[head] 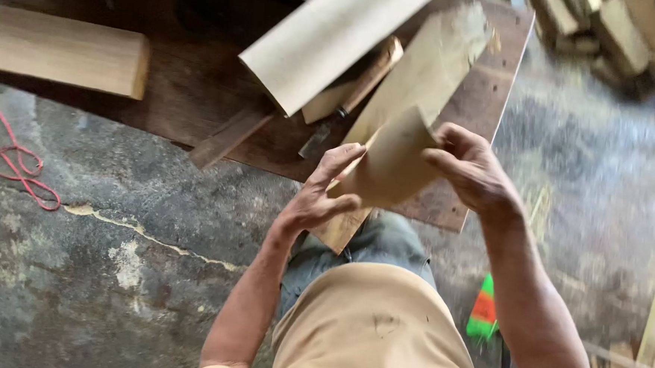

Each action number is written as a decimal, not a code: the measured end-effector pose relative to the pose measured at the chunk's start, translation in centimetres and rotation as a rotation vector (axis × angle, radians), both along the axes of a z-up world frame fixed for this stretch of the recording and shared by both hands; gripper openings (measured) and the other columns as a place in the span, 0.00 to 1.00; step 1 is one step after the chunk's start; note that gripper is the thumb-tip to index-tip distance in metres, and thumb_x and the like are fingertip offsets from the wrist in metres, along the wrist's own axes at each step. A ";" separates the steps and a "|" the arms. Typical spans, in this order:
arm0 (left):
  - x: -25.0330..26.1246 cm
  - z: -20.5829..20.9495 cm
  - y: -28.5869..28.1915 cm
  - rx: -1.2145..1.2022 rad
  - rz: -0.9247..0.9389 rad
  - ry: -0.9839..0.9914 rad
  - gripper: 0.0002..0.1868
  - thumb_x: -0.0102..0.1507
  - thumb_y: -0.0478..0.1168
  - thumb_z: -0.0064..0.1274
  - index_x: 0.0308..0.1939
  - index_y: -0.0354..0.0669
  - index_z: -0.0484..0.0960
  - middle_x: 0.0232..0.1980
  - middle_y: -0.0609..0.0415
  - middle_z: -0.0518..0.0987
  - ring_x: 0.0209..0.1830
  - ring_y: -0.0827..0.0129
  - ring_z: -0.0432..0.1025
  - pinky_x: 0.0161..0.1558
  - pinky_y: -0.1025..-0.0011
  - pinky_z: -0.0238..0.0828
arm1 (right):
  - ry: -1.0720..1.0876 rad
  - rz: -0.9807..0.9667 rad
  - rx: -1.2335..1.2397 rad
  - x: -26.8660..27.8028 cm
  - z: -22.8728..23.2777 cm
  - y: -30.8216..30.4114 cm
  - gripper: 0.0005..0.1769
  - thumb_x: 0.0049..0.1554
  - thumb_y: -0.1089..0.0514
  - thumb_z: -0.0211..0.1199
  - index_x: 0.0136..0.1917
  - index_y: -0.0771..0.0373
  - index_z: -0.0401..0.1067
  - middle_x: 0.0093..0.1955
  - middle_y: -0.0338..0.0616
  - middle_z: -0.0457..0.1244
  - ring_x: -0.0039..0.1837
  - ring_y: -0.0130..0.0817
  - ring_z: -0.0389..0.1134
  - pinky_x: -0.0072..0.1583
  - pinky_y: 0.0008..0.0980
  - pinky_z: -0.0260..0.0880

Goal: Marking a workpiece using a paper template, square ruler, and pen

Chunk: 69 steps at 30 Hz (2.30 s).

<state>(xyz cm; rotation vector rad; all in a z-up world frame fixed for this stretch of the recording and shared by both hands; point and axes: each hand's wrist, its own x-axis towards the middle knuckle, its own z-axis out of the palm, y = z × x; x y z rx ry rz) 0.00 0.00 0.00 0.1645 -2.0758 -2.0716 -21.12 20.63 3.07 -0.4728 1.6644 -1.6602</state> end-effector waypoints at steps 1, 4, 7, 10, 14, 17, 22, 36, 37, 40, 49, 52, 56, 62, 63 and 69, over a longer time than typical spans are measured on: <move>0.1 1.7 -0.5 -0.015 0.021 0.015 0.49 0.57 0.64 0.66 0.78 0.56 0.65 0.75 0.47 0.62 0.78 0.57 0.55 0.77 0.53 0.47 | 0.015 0.021 -0.015 -0.4 1.1 0.3 0.09 0.56 0.65 0.70 0.43 0.61 0.69 0.38 0.37 0.64 0.40 0.24 0.66 0.43 0.26 0.68; 1.0 6.7 -1.0 -0.090 -0.113 0.082 0.52 0.57 0.75 0.56 0.79 0.57 0.63 0.75 0.47 0.63 0.78 0.57 0.55 0.77 0.52 0.47 | -0.179 0.080 -0.322 -2.4 2.6 1.9 0.05 0.58 0.67 0.60 0.44 0.62 0.65 0.38 0.46 0.65 0.40 0.32 0.70 0.42 0.30 0.70; 2.3 9.5 0.0 -0.185 -0.261 0.215 0.42 0.62 0.71 0.53 0.74 0.59 0.69 0.64 0.42 0.74 0.68 0.53 0.66 0.71 0.45 0.61 | -0.267 0.128 -0.531 -5.5 1.1 2.2 0.09 0.61 0.63 0.59 0.52 0.64 0.62 0.34 0.57 0.66 0.33 0.43 0.73 0.34 0.36 0.74; 3.4 10.6 2.8 -0.202 -0.254 0.110 0.45 0.59 0.72 0.56 0.70 0.46 0.74 0.68 0.35 0.72 0.72 0.44 0.63 0.69 0.41 0.59 | -0.268 0.093 -0.530 -6.9 1.9 1.8 0.07 0.62 0.63 0.60 0.50 0.64 0.63 0.37 0.50 0.66 0.36 0.36 0.71 0.38 0.32 0.71; 3.9 13.2 6.3 -0.144 0.034 -0.220 0.09 0.63 0.41 0.64 0.46 0.47 0.88 0.33 0.49 0.85 0.37 0.66 0.80 0.40 0.64 0.79 | -0.402 -0.055 -0.480 -8.3 2.3 1.4 0.04 0.63 0.63 0.63 0.50 0.65 0.70 0.30 0.48 0.64 0.32 0.33 0.71 0.40 0.27 0.75; 4.4 13.4 7.7 -0.160 0.194 -0.350 0.06 0.63 0.39 0.62 0.42 0.43 0.87 0.25 0.49 0.83 0.27 0.71 0.78 0.30 0.68 0.78 | -0.548 -0.040 -0.569 -6.5 4.4 0.4 0.15 0.63 0.51 0.60 0.57 0.64 0.71 0.37 0.52 0.67 0.37 0.38 0.73 0.45 0.34 0.79; 7.1 9.1 8.0 -0.224 0.363 -0.435 0.05 0.63 0.42 0.62 0.39 0.48 0.85 0.19 0.56 0.81 0.23 0.72 0.81 0.25 0.74 0.76 | -0.620 0.029 -0.510 1.7 1.3 -2.7 0.18 0.59 0.53 0.62 0.58 0.65 0.74 0.45 0.57 0.71 0.43 0.46 0.77 0.47 0.46 0.82; 19.7 7.5 -6.6 0.327 1.125 -0.152 0.11 0.63 0.46 0.65 0.39 0.44 0.88 0.35 0.54 0.85 0.38 0.74 0.75 0.43 0.67 0.77 | -0.216 0.776 -0.213 25.3 -0.7 -20.6 0.44 0.49 0.68 0.75 0.76 0.68 0.59 0.63 0.62 0.66 0.59 0.46 0.69 0.61 0.52 0.74; 21.4 7.6 -8.7 0.333 1.142 -0.151 0.11 0.63 0.46 0.65 0.39 0.44 0.88 0.35 0.54 0.85 0.38 0.74 0.75 0.43 0.67 0.77 | -0.219 0.794 -0.208 27.1 -1.0 -21.7 0.44 0.49 0.68 0.75 0.76 0.68 0.59 0.63 0.62 0.66 0.59 0.46 0.69 0.61 0.52 0.74; 26.0 8.0 -13.4 0.316 1.262 -0.180 0.15 0.64 0.46 0.61 0.42 0.36 0.86 0.37 0.46 0.84 0.37 0.65 0.75 0.42 0.58 0.77 | -0.252 0.727 0.006 31.9 -2.2 -23.4 0.12 0.53 0.67 0.73 0.52 0.65 0.80 0.43 0.45 0.73 0.46 0.29 0.72 0.49 0.32 0.75; 30.6 4.5 -22.9 0.629 1.447 0.126 0.12 0.63 0.43 0.64 0.48 0.44 0.85 0.42 0.48 0.84 0.41 0.65 0.79 0.43 0.63 0.83 | -0.344 0.759 0.153 37.1 0.7 -27.6 0.16 0.48 0.69 0.76 0.51 0.63 0.82 0.44 0.41 0.73 0.46 0.28 0.71 0.48 0.32 0.75; 31.6 3.1 -25.9 0.685 1.429 0.098 0.16 0.61 0.43 0.68 0.51 0.47 0.85 0.45 0.49 0.84 0.41 0.65 0.80 0.45 0.59 0.83 | -0.354 0.565 0.168 35.4 -2.9 -28.9 0.18 0.45 0.69 0.78 0.50 0.67 0.81 0.42 0.44 0.72 0.44 0.33 0.71 0.47 0.35 0.77; 32.9 2.1 -32.0 0.826 1.426 0.019 0.18 0.62 0.42 0.65 0.55 0.49 0.82 0.45 0.49 0.83 0.40 0.62 0.80 0.43 0.63 0.86 | -0.227 0.370 0.222 31.8 -6.1 -30.4 0.16 0.43 0.67 0.80 0.46 0.67 0.81 0.37 0.45 0.69 0.40 0.31 0.69 0.39 0.33 0.72; 33.1 -3.5 -45.9 0.991 1.314 -0.052 0.15 0.61 0.40 0.65 0.50 0.47 0.79 0.39 0.51 0.81 0.35 0.64 0.80 0.39 0.67 0.88 | -0.162 0.050 0.251 27.3 -10.0 -36.4 0.17 0.46 0.65 0.78 0.50 0.65 0.79 0.42 0.42 0.68 0.42 0.29 0.69 0.43 0.29 0.70; 33.0 -4.6 -48.1 1.026 1.297 -0.072 0.14 0.61 0.39 0.65 0.48 0.45 0.78 0.38 0.50 0.81 0.33 0.64 0.80 0.38 0.66 0.88 | -0.148 -0.017 0.249 27.1 -9.4 -37.7 0.16 0.49 0.64 0.77 0.51 0.64 0.79 0.41 0.40 0.69 0.42 0.26 0.70 0.42 0.26 0.71; 32.0 0.2 -60.4 0.999 1.209 -0.102 0.17 0.62 0.37 0.64 0.52 0.38 0.78 0.43 0.43 0.80 0.41 0.54 0.80 0.37 0.61 0.90 | 0.225 -0.018 0.355 22.9 -6.2 -50.4 0.18 0.53 0.57 0.78 0.57 0.52 0.80 0.43 0.36 0.65 0.45 0.22 0.64 0.44 0.26 0.68</move>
